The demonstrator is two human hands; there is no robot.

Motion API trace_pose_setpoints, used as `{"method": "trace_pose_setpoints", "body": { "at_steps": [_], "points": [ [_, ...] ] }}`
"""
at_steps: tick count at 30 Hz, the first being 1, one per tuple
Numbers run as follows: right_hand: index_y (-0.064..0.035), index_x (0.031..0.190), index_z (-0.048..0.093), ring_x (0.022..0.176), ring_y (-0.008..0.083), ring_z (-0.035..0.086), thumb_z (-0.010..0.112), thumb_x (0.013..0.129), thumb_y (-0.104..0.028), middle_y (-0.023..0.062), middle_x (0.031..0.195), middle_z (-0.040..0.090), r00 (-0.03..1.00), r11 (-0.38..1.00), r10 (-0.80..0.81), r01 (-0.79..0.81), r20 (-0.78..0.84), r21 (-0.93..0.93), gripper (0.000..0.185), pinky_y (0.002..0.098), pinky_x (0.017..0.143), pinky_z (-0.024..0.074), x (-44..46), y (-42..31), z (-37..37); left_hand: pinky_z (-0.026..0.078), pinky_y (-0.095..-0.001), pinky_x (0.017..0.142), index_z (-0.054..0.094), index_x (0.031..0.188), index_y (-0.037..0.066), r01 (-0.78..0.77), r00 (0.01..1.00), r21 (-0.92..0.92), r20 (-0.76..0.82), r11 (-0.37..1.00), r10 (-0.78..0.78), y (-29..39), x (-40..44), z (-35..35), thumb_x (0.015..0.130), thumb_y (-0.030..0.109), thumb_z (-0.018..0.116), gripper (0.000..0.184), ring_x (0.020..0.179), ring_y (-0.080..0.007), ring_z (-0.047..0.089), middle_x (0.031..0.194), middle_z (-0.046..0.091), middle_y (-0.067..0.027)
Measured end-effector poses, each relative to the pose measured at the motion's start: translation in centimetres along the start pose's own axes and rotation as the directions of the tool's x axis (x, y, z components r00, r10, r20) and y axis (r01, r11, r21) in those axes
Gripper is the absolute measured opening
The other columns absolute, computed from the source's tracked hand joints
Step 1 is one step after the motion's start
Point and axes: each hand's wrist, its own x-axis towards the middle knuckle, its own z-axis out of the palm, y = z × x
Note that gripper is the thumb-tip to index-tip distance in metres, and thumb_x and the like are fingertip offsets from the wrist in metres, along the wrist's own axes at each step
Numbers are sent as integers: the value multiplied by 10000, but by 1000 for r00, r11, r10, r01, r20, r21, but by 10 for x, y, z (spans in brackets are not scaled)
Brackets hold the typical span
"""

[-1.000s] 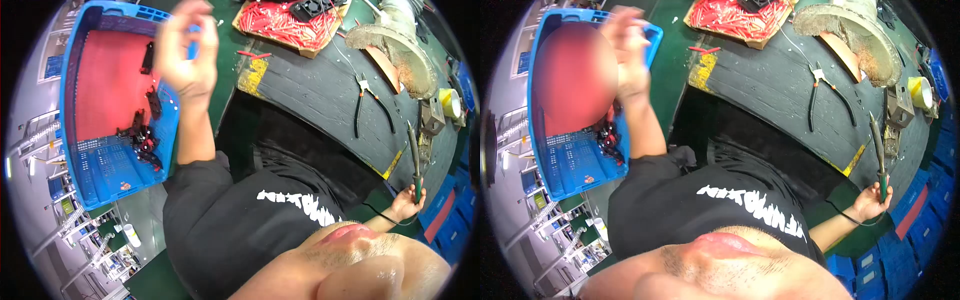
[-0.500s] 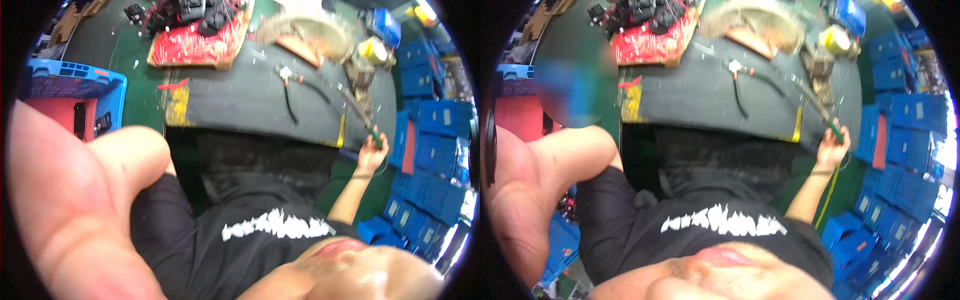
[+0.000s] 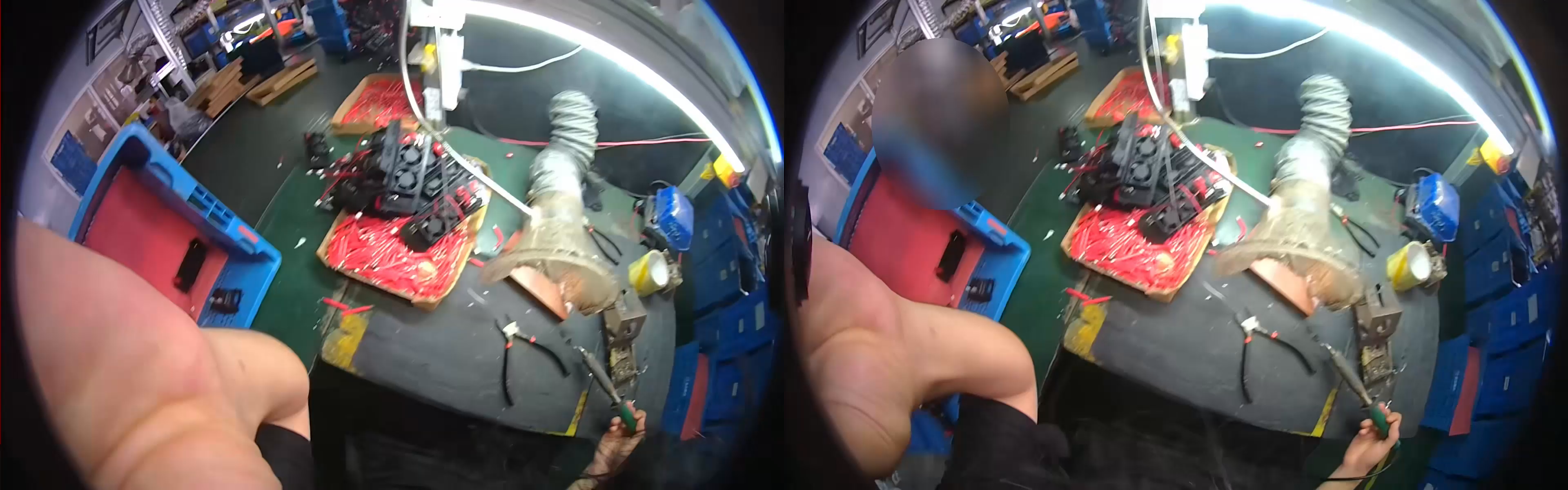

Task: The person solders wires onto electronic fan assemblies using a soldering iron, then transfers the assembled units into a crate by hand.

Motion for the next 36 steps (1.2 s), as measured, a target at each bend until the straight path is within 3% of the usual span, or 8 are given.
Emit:
{"method": "trace_pose_setpoints", "body": {
  "at_steps": [3,5,9,10,12,15,19,36],
  "points": [
    [-103,918,514,745,166,639,482,1002,-311,128,1046,653,973,1000,-2,2,229,0,227,225,552,500,-3,-8,-9,544,-342,719,611,1026,-38,-44,999,-11,-12,999,43,-13,-4,5,905,65,576,163,916,-268,637,1059,649,-196],
    [-36,1022,601,955,357,671,506,970,-259,231,1122,658,986,965,141,-156,85,209,247,370,613,609,-4,-11,-15,541,-340,723,609,1037,-38,-62,998,-9,1,998,62,-25,-4,9,906,64,575,169,917,-265,636,1062,649,-196],
    [-32,977,573,949,316,666,490,981,-265,189,1058,675,955,940,202,-251,215,233,248,381,716,602,-5,-11,-30,537,-337,732,604,1057,-37,-33,998,-36,50,999,35,-42,-1,7,909,63,572,182,920,-258,634,1070,649,-194],
    [-56,1103,577,992,311,654,502,990,-339,174,1145,650,973,996,94,-89,212,-30,313,361,749,597,1,1,-59,535,-336,734,603,1062,-37,-41,998,-28,36,999,42,-45,1,6,909,63,571,185,920,-257,634,1071,649,-193],
    [-89,957,507,856,235,668,457,1010,-309,172,1102,632,844,982,80,-159,530,104,231,285,645,578,17,-8,-43,533,-334,738,600,1072,-36,-63,998,-16,15,998,63,-40,4,7,910,62,570,192,921,-253,633,1075,648,-193],
    [-84,907,607,738,374,697,587,930,-325,292,1100,633,960,969,135,-180,247,170,243,376,566,603,7,7,-52,530,-332,745,597,1088,-36,-126,989,-67,63,990,130,-25,-3,24,912,61,568,202,923,-248,631,1081,648,-191],
    [-89,933,484,538,211,599,510,978,-311,163,1008,657,1000,996,22,-22,3,88,228,242,435,479,-11,6,-4,525,-328,754,592,1108,-35,-34,992,-106,118,994,47,-34,-10,38,915,60,565,217,925,-242,629,1088,648,-190],
    [-75,974,482,666,271,670,473,997,-254,220,1180,630,976,976,120,-150,181,160,180,252,509,529,0,-7,-14,505,-314,791,572,1195,-32,85,974,-59,217,995,-70,-15,-13,29,926,55,553,284,935,-214,622,1119,646,-182]
  ]
}}
